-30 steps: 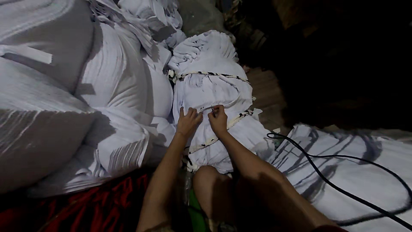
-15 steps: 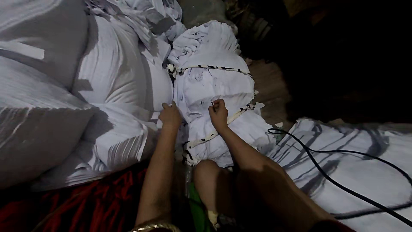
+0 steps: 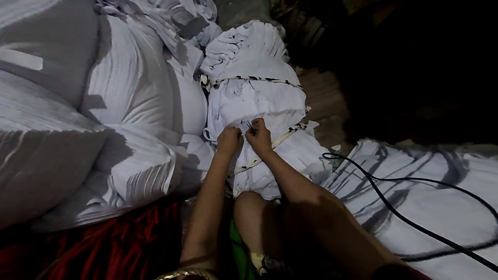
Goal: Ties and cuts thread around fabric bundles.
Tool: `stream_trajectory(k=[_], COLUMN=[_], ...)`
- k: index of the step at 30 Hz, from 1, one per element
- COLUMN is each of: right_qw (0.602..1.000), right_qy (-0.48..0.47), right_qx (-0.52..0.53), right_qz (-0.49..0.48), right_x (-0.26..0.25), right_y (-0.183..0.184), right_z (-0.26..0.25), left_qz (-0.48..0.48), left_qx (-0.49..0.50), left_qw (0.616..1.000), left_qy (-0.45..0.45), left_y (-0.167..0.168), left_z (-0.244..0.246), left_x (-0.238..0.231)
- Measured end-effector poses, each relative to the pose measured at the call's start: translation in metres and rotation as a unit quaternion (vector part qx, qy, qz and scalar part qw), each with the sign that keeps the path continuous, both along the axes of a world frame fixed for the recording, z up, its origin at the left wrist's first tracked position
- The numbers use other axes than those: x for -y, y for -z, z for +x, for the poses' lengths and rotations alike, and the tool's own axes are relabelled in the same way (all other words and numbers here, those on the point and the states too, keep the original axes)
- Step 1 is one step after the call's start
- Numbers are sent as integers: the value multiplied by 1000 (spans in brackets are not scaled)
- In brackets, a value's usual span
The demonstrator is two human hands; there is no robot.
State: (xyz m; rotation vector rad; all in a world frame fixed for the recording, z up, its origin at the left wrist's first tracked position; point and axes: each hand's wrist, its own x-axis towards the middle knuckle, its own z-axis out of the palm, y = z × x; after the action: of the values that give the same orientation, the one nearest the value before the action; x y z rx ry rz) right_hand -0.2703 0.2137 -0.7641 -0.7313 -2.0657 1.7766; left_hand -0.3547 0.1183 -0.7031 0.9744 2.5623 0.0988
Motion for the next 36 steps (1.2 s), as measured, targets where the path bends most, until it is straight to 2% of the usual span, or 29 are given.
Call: stream_trajectory(k=[4,8,11,17,26,31,36], right_qw=[994,985,974,955,947,937,939], right_qy=[-70,-89,-110,-147,-142,-151,-134], right_qx=[77,129,169,194,199,218,203], right_qz=[30,75,105,170,211,228,242], right_x=[-3,1,7,13,21,24,27], right_y=[-12,-20,-31,-35,-38,-40,-38], right_z=[0,-1,-2,-7,-14,-16,-14], left_qz=[107,220,252,262,248,254,251], left_qx=[52,101,108,174,234,244,239], left_qw=[986,930,905,905,911,907,908], left_qy=[-115,-278,-324,-285,-234,-232,-235], left_y=[16,39,46,42,32,40,30], left_z=[4,16,20,6,-10,-17,-12], left_x=[8,11,10,21,30,31,30])
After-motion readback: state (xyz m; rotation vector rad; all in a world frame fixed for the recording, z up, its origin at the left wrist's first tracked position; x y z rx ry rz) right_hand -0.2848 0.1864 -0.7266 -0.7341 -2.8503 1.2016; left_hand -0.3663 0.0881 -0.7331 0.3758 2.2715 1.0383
